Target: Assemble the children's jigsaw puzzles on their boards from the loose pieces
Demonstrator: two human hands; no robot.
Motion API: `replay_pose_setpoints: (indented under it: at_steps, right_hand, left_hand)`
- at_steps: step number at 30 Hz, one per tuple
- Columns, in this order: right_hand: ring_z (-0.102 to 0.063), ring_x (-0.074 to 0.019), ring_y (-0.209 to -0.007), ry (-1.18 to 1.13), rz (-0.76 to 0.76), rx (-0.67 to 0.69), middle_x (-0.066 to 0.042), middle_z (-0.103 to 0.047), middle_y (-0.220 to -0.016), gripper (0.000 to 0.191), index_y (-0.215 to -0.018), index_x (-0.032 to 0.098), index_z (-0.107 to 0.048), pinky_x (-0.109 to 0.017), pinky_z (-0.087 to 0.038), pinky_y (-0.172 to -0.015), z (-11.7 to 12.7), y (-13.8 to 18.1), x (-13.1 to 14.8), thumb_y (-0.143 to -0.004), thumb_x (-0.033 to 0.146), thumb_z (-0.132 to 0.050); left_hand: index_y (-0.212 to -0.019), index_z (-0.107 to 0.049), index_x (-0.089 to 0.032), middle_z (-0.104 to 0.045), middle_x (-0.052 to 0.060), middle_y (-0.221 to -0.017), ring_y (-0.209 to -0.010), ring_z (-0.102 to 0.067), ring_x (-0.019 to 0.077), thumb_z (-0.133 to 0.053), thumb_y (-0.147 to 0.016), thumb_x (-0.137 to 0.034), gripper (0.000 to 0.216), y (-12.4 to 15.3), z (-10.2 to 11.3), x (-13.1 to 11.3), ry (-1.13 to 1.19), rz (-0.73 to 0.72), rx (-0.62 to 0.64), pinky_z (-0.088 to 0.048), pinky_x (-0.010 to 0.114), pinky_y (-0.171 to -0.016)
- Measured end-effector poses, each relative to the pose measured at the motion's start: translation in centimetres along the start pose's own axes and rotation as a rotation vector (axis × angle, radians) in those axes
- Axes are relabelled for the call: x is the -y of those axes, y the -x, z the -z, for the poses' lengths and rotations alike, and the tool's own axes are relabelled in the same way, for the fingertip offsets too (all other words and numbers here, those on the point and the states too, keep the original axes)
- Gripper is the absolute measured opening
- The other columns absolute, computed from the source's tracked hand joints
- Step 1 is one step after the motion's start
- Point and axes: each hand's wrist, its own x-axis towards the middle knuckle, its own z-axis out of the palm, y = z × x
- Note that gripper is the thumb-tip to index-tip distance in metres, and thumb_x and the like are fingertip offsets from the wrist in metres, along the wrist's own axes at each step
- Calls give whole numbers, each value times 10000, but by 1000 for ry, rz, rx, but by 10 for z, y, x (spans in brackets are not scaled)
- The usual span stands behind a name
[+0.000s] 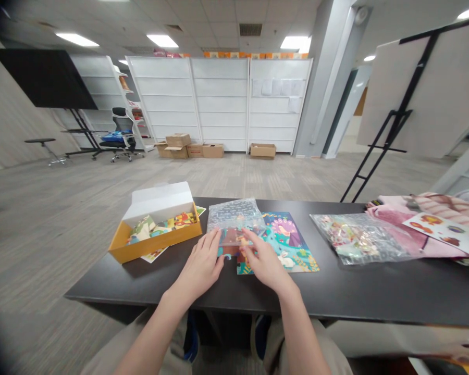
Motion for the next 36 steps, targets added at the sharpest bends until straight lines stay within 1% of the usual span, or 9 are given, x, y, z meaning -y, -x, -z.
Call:
replay_pose_setpoints:
  at_steps: [2,6,9,11,17,23,26,32,36]
  right_hand:
    - [-715,-227,-914,85,35,-19,-98,-752,-1062,322,-1169,206,-689,-350,-571,-791,12,4,3,-918,353,-548]
    - [-704,-211,-718,255,-12,-51,-62,-759,-832,227,-960,199,-720,-322,-546,-665,31,7,-5,-906,332,-544]
    - [-681,-201,-637,363,-44,-61,-51,-743,-753,240,-924,198,-726,-309,-509,-619,35,7,-13,-906,274,-499]
    - [-670,-196,-609,373,-59,-40,-43,-733,-723,269,-923,199,-728,-299,-491,-597,34,6,-14,-912,254,-465]
    - [-691,-210,-651,323,-77,0,-47,-721,-740,263,-905,194,-700,-304,-482,-616,30,8,-10,-919,259,-446]
    - [-628,-190,-642,330,-52,37,-26,-680,-695,285,-826,196,-649,-298,-448,-637,34,11,-7,-966,313,-430]
    - [-607,-183,-651,351,-37,52,-23,-672,-702,314,-761,199,-625,-294,-434,-635,33,11,-2,-973,356,-454]
    - [-654,-175,-729,153,-66,93,-16,-710,-797,177,-962,195,-657,-284,-480,-676,26,12,-4,-922,347,-575]
    - [-651,-162,-684,22,-115,66,-2,-694,-775,197,-975,197,-629,-267,-487,-621,19,11,-12,-848,344,-664]
  left_hand:
    - [-1466,-392,-117,-400,194,-1555,-1428,-375,347,-502,-900,-184,580,0,0,1,-33,16,-1,-396,518,-1121]
    - [-1260,-570,-156,-477,173,-1480,-1405,-401,343,-546,-890,-167,371,-1,11,-7,9,-52,-74,-346,540,-1154]
    - [-1072,-621,-222,-625,99,-1278,-1240,-561,270,-619,-911,-270,167,-3,16,-17,178,-217,43,-461,443,-1062]
    - [-1032,-621,-232,-673,69,-1163,-1144,-616,247,-659,-905,-306,151,-4,14,-23,229,-269,144,-505,406,-996]
    - [-1096,-604,-213,-705,87,-1116,-1080,-660,270,-665,-919,-348,230,-10,11,-37,102,-249,225,-535,402,-923]
    - [-1245,-539,-187,-722,120,-1114,-1008,-715,281,-460,-1029,-316,263,-9,12,-38,-6,-201,242,-565,379,-826]
    - [-1276,-522,-186,-719,126,-1142,-1043,-712,276,-390,-1051,-290,280,-8,9,-35,30,-171,225,-565,384,-852]
    - [-1295,-506,-212,-689,116,-1247,-1104,-687,289,-499,-1015,-323,302,-7,11,-35,80,-165,232,-560,410,-890]
    - [-1283,-506,-225,-675,101,-1266,-1140,-666,274,-545,-992,-305,304,-5,12,-35,123,-173,243,-550,401,-911]
